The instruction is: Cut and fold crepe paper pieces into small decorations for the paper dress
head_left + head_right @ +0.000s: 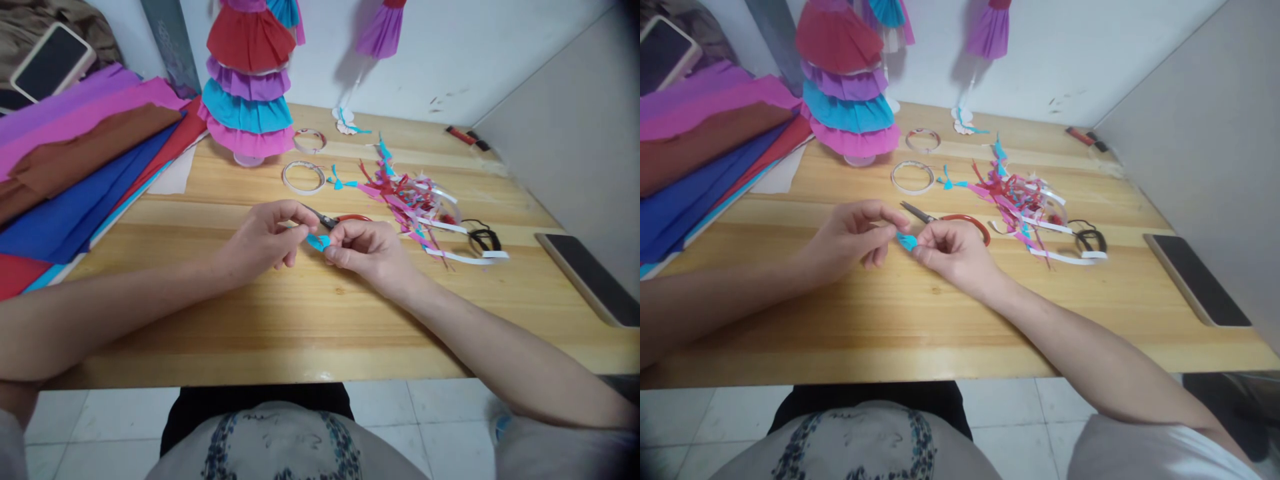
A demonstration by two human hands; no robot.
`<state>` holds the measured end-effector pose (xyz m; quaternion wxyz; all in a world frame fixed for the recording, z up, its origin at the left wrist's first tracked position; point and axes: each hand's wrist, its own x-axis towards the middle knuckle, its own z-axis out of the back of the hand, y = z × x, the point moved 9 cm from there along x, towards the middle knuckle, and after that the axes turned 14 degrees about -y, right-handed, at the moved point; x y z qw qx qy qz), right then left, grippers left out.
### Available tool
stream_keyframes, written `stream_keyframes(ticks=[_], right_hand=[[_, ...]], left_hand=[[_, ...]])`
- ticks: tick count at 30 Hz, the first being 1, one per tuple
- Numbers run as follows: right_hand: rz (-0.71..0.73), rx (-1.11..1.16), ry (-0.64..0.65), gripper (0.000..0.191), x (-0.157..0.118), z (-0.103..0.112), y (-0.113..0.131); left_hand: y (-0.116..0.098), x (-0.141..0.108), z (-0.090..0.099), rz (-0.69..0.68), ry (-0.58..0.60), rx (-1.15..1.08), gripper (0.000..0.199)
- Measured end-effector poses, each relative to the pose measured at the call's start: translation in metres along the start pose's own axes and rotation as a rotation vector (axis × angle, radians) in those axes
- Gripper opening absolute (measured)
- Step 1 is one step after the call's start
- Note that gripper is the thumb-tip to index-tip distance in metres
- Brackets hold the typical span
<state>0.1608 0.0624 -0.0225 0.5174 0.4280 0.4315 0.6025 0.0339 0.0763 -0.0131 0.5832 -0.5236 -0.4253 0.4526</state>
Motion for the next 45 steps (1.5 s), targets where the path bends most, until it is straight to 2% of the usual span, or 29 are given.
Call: stream_keyframes(ticks=[3,5,7,11,15,18,21,24,26,29,32,34,38,42,45], right_hand=[[0.054,-0.054,-0.018,0.027,-0.001,0.000,0.004],[0.129,-0.114,-0.029,0.027,-0.002,0.000,0.011],[0.224,-0.209,-0.027,0.026,-0.006,-0.002,0.018],[0.455,-0.410,-0.019,0.016,-0.015,-0.006,0.034],[0.577,-0.483,-0.014,0.014,-0.020,-0.010,0.039],[0.556,-0.493,-0.014,0.013,-0.019,-0.011,0.036],[0.498,-0.481,0.002,0.014,-0.017,-0.009,0.034],[0.449,-0.467,-0.013,0.020,-0.010,0.003,0.035],[0.406,-0.531,-0.080,0.024,-0.002,0.018,0.035],[0.354,-0.821,-0.150,0.016,0.010,0.036,0.031],[0.310,-1.112,-0.031,0.027,0.016,0.036,0.019],[0.288,-1.198,0.065,0.037,0.015,0.032,0.011],[0.266,-1.214,0.133,0.040,0.012,0.026,0.007],[0.212,-1.153,0.094,0.042,0.015,0.032,0.003],[0.128,-0.898,0.046,0.043,0.020,0.041,-0.003]], left_hand=[[-0.012,-0.005,0.004,-0.100,-0.048,0.129,0.019],[-0.021,-0.009,0.000,-0.174,-0.025,0.205,0.028],[-0.025,-0.012,-0.007,-0.220,0.020,0.246,0.025],[-0.019,-0.011,-0.015,-0.246,0.050,0.344,0.003],[-0.011,-0.008,-0.015,-0.209,0.038,0.374,0.010],[0.002,-0.006,-0.016,-0.060,0.070,0.328,0.015],[0.015,-0.006,-0.018,0.120,0.108,0.184,0.018],[0.019,-0.005,-0.017,0.203,0.097,0.032,0.020],[0.020,-0.004,-0.016,0.214,0.079,-0.029,0.020],[0.021,-0.003,-0.016,0.233,0.069,-0.087,0.020],[0.022,-0.003,-0.016,0.260,0.065,-0.125,0.020],[0.023,-0.002,-0.016,0.270,0.064,-0.146,0.019],[0.026,0.000,-0.015,0.274,0.068,-0.195,0.018],[0.027,0.003,-0.011,0.246,0.060,-0.211,0.017],[0.023,0.006,-0.006,0.198,0.041,-0.215,0.017]])
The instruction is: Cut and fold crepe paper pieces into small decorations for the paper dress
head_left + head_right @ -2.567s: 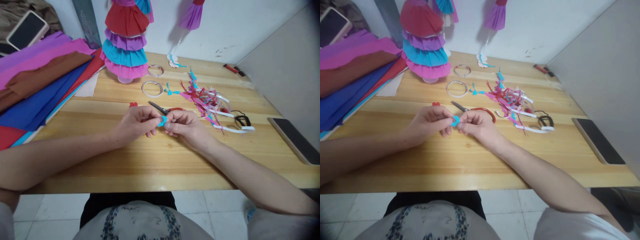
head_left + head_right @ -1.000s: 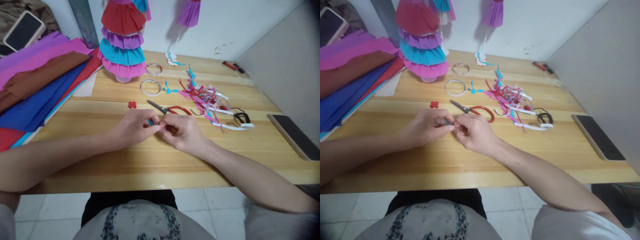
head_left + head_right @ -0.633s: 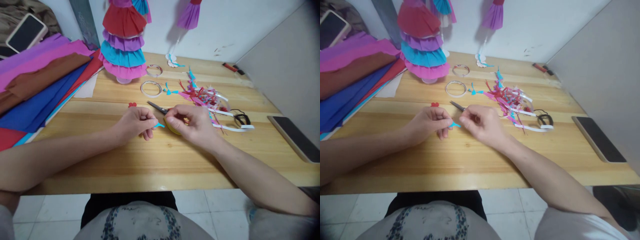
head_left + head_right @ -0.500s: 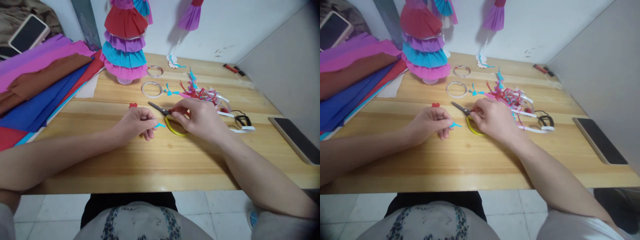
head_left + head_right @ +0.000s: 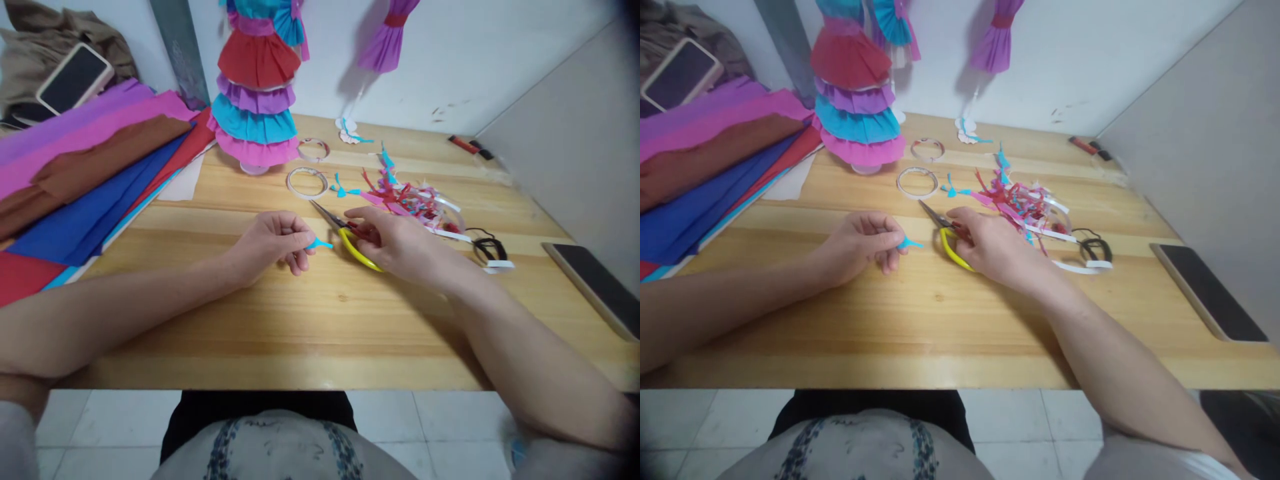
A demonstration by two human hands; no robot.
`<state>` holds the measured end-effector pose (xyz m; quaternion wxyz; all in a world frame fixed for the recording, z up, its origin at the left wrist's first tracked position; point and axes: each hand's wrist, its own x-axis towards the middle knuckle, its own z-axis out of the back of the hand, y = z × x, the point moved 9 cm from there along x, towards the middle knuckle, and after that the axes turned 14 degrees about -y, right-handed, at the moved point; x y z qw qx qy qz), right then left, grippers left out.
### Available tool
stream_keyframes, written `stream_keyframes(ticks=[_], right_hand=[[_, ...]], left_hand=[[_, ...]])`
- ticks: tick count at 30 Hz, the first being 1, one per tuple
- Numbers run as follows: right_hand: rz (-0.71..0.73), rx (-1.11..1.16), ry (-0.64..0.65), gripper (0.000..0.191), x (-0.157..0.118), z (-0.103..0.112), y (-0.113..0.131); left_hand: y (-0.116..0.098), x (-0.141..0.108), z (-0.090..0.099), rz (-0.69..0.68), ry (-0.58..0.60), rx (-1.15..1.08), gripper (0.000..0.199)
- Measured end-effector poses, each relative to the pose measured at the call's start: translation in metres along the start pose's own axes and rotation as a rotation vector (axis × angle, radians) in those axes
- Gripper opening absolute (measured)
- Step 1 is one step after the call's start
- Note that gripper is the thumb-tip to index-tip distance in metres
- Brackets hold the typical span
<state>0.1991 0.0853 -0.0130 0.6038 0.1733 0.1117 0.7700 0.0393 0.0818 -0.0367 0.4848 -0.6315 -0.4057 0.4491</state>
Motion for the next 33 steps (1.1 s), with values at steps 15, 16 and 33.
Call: stream_keyframes(ticks=[15,16,33], right_hand=[[-0.253,1.070,0.117,0.061,0.006,0.007,-0.007],[-0.180,0.990,0.113,0.056,0.006,0.010,-0.006],[0.245,0.547,0.391,0.049,-0.015,0.007,0.025]], left_hand=[[-0.019,0.009,0.014,-0.179,-0.027,-0.061,0.019],[-0.020,0.008,0.013,-0.182,-0.026,-0.059,0.019],[-0.015,0.007,0.010,-0.118,-0.027,-0.172,0.019]])
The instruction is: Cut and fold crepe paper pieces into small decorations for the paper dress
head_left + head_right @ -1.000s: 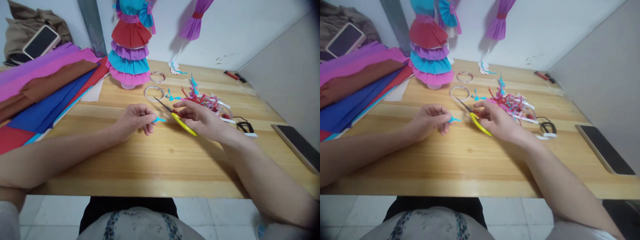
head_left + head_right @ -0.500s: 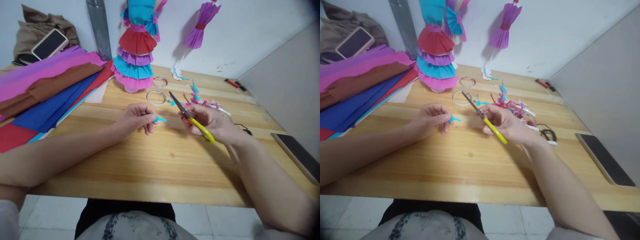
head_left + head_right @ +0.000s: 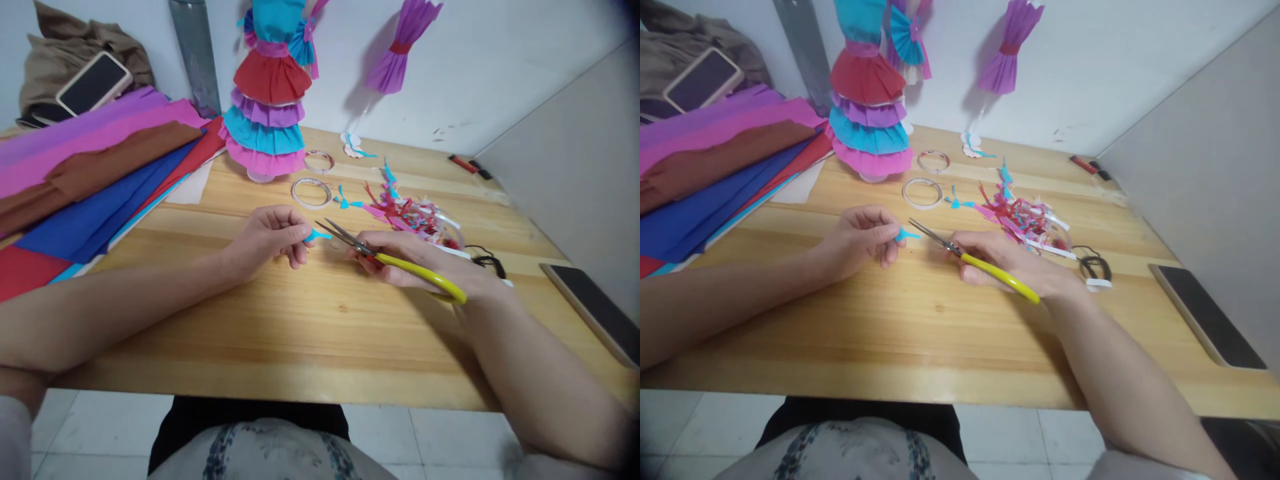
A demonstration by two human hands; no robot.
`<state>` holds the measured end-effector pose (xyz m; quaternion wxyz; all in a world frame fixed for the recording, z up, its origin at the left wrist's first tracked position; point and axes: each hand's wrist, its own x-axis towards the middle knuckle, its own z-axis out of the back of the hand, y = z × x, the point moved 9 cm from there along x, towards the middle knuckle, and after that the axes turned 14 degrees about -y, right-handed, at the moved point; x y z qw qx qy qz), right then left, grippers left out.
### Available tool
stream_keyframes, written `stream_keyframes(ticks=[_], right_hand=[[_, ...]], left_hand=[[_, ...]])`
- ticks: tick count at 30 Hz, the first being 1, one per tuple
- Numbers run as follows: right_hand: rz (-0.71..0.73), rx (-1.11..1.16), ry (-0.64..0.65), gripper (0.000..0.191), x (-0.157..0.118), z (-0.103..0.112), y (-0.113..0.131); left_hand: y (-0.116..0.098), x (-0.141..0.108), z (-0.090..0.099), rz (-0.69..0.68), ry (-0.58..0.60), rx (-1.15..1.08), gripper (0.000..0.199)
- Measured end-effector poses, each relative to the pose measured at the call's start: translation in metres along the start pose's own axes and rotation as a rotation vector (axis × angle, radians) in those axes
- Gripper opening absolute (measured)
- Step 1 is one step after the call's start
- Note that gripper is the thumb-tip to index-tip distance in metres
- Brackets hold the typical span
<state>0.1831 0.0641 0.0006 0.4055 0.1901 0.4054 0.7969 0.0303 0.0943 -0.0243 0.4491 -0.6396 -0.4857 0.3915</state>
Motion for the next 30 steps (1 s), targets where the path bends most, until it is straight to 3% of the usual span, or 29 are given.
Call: stream_keyframes(ticks=[7,17,22,30], right_hand=[[0.018,0.082,-0.031,0.048,0.001,-0.005,0.014],[-0.068,0.262,0.035,0.051,-0.004,-0.017,-0.006],[-0.096,0.182,0.014,0.039,-0.005,-0.012,-0.003],[0.014,0.013,0.028,0.053,-0.003,-0.007,0.014]], left_hand=[[-0.001,-0.003,0.000,0.022,-0.045,-0.050,0.018],[0.000,0.001,0.003,0.022,-0.082,-0.016,0.015],[0.001,0.002,0.005,0.024,-0.076,0.046,0.019],[0.000,0.002,0.004,-0.007,-0.042,0.128,0.018]])
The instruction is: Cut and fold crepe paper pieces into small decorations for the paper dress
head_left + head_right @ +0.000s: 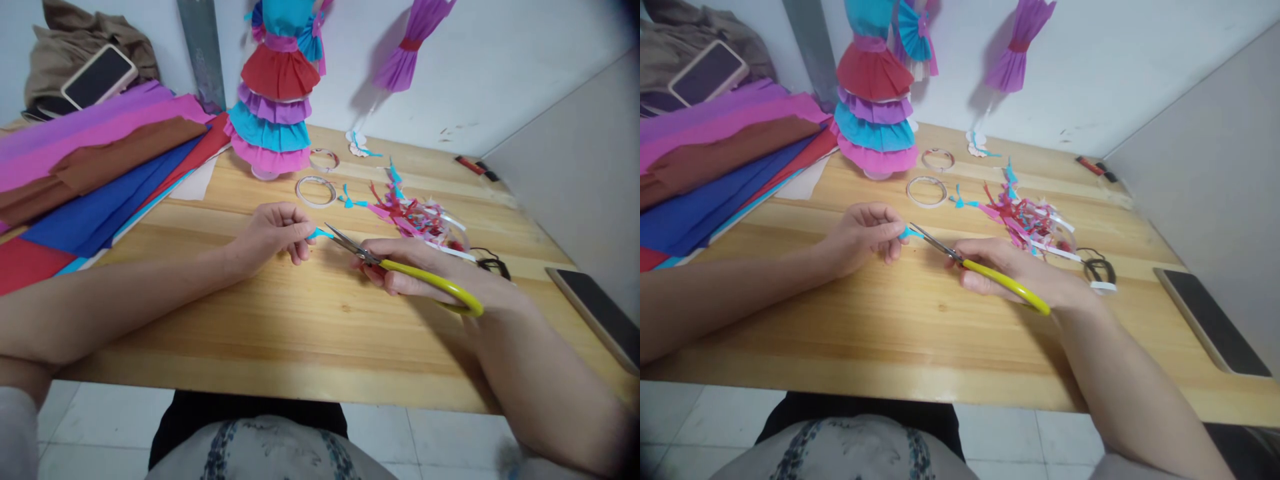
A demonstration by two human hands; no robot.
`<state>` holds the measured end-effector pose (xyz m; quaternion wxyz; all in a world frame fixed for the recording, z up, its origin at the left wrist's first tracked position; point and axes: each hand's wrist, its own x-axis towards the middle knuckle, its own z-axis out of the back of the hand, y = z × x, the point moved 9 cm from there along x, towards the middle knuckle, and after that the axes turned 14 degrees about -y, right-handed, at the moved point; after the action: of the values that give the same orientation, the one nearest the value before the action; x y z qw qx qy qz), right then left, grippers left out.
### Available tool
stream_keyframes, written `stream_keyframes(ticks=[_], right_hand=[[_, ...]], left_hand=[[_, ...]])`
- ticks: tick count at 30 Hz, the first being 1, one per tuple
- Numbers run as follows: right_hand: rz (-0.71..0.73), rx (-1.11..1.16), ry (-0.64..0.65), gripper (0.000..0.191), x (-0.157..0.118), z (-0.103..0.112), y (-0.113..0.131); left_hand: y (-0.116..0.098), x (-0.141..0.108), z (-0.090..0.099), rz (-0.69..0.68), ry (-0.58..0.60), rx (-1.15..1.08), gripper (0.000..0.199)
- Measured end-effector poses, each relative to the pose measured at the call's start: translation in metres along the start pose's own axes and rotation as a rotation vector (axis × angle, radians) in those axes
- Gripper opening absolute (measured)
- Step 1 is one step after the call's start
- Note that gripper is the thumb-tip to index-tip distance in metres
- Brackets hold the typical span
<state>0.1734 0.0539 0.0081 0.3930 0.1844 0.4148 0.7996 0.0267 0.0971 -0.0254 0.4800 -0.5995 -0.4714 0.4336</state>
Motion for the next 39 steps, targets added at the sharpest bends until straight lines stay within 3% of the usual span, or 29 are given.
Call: stream_keyframes(ticks=[7,24,39], right_hand=[[-0.004,-0.047,0.017,0.039,-0.001,-0.003,-0.006],[-0.117,0.034,0.006,0.040,-0.002,-0.007,-0.015],[-0.001,0.038,-0.027,0.042,0.002,-0.003,-0.006]], left_hand=[[0.002,0.000,-0.001,0.002,0.004,-0.017,0.016],[0.004,0.001,-0.001,0.001,0.016,-0.031,0.017],[0.005,0.001,0.000,0.009,0.004,-0.057,0.016]])
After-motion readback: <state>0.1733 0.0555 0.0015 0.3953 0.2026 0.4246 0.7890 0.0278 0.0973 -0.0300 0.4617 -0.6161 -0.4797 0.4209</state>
